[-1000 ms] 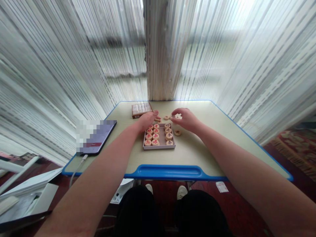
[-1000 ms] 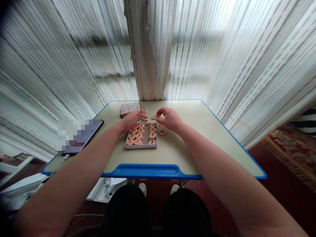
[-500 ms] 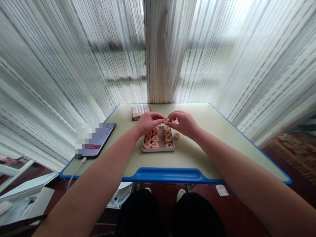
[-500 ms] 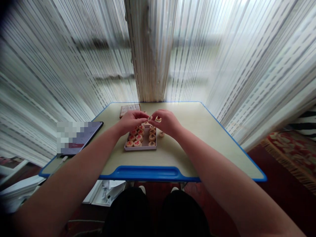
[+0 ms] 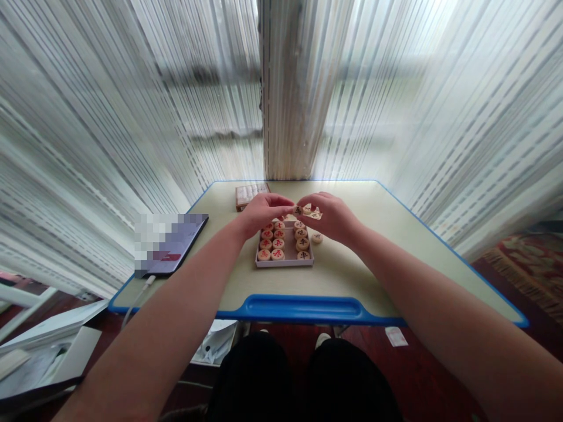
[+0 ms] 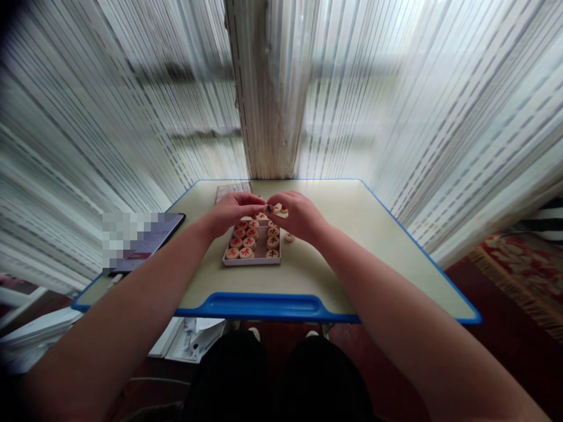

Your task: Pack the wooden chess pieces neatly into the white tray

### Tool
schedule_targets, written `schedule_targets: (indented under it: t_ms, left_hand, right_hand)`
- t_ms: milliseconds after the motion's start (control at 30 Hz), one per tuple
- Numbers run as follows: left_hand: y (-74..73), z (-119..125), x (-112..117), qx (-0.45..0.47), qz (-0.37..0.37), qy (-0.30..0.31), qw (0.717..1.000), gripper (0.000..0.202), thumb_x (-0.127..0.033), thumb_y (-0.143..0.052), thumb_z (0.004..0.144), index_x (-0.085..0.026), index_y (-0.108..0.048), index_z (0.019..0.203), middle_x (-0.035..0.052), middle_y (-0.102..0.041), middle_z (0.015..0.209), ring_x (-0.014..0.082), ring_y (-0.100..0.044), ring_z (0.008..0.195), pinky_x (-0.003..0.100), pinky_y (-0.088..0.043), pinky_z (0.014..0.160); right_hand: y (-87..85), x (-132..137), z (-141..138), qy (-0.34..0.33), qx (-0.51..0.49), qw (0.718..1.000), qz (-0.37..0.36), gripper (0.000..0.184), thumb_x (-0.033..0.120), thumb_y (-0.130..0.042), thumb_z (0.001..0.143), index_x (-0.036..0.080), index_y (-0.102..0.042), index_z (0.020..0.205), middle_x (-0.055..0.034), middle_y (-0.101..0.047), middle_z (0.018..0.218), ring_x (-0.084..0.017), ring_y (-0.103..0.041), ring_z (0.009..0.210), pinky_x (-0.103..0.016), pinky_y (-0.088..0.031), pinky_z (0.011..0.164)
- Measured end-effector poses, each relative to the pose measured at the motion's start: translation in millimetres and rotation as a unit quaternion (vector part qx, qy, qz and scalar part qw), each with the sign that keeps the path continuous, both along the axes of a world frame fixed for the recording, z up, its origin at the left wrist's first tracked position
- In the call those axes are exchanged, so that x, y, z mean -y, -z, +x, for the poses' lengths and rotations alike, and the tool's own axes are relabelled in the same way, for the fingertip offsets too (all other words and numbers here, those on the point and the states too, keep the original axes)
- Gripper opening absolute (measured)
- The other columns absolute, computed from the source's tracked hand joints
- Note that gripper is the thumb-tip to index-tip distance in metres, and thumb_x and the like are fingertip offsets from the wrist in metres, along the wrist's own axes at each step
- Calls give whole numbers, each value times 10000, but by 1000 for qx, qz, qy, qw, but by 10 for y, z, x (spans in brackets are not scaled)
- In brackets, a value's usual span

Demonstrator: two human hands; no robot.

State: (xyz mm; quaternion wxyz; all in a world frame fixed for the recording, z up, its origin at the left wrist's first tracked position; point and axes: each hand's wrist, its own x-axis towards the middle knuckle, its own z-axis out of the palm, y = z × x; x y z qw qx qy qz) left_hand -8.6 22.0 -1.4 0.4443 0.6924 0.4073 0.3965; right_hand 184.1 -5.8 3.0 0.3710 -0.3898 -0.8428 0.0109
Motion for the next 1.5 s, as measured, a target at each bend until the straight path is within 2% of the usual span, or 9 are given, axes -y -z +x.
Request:
schedule_targets:
  t_ms: [67, 200, 300, 433, 700, 1100, 1333, 1433, 1500]
  left_hand:
    - [26, -19, -24, -27, 27, -20, 999, 229, -247, -633, 645, -122, -715, 818, 37, -680, 698, 109, -560, 619, 257, -465, 632]
    - [81, -48, -56, -103, 78, -100, 987, 200, -215, -534, 649, -134, -708, 705, 9, -630, 581, 116, -542, 577, 238, -428, 571]
    - [89, -42, -40, -117, 75, -102, 985, 214, -233, -515, 645, -143, -703, 692, -1, -621, 562, 110, -518, 530, 231, -403, 527]
    - [50, -13, 21, -133, 97, -69, 984, 222, -216, -512, 619, -143, -707, 695, 2, -635, 584, 118, -533, 561, 231, -408, 548]
    - [43, -6, 16, -167, 112, -71, 977, 229, -199, -507, 635, -145, -719, 701, 10, -658, 608, 135, -570, 601, 238, -432, 580]
    - [83, -21, -20, -171, 115, -74, 976, 219, -201, -505, 634, -153, -715, 674, -4, -640, 569, 136, -572, 588, 236, -421, 563]
    - [74, -14, -11, -180, 133, -72, 972, 228, -207, -504, 645, -146, -719, 692, 5, -636, 576, 142, -569, 599, 241, -418, 571]
    - [82, -19, -22, -202, 146, -72, 966, 239, -208, -493, 657, -147, -719, 704, 14, -660, 619, 150, -580, 626, 247, -431, 598]
    - [95, -30, -44, -234, 166, -79, 955, 246, -227, -493, 675, -148, -721, 725, 26, -676, 656, 159, -588, 650, 258, -441, 632]
  right_hand:
    - [-71, 64, 16, -11, 26, 999, -32, 136, 237, -641, 737, 182, -659, 861, -46, -648, 812, -149, -556, 712, -285, -446, 687]
    - [-270, 265, 55, -74, 119, 974, -177, 156, 197, -661, 684, 178, -664, 839, -19, -631, 791, -109, -517, 628, -233, -416, 579]
    - [-361, 388, 51, -125, 159, 957, -207, 161, 166, -665, 669, 187, -665, 828, -1, -615, 763, -108, -517, 653, -230, -410, 598]
    - [-329, 422, 16, -138, 189, 947, -220, 170, 145, -696, 652, 173, -658, 816, -1, -599, 770, -108, -506, 654, -239, -403, 615]
    - [-213, 333, 9, -142, 209, 936, -245, 191, 175, -712, 676, 182, -663, 861, 0, -590, 775, -108, -493, 645, -230, -371, 584]
    - [-228, 325, 53, -132, 226, 936, -236, 191, 212, -702, 683, 223, -711, 874, -6, -638, 782, -124, -535, 657, -241, -400, 607]
    - [-182, 329, -18, -158, 198, 948, -194, 170, 137, -556, 790, 200, -712, 814, -32, -650, 821, -139, -557, 720, -270, -427, 694]
    - [-161, 280, -30, -113, 171, 967, -153, 178, 147, -529, 817, 187, -703, 823, -46, -630, 823, -143, -558, 717, -274, -432, 697]
    - [-135, 206, -9, -43, 128, 984, -118, 200, 167, -497, 844, 171, -694, 883, -69, -617, 876, -153, -567, 740, -280, -441, 718]
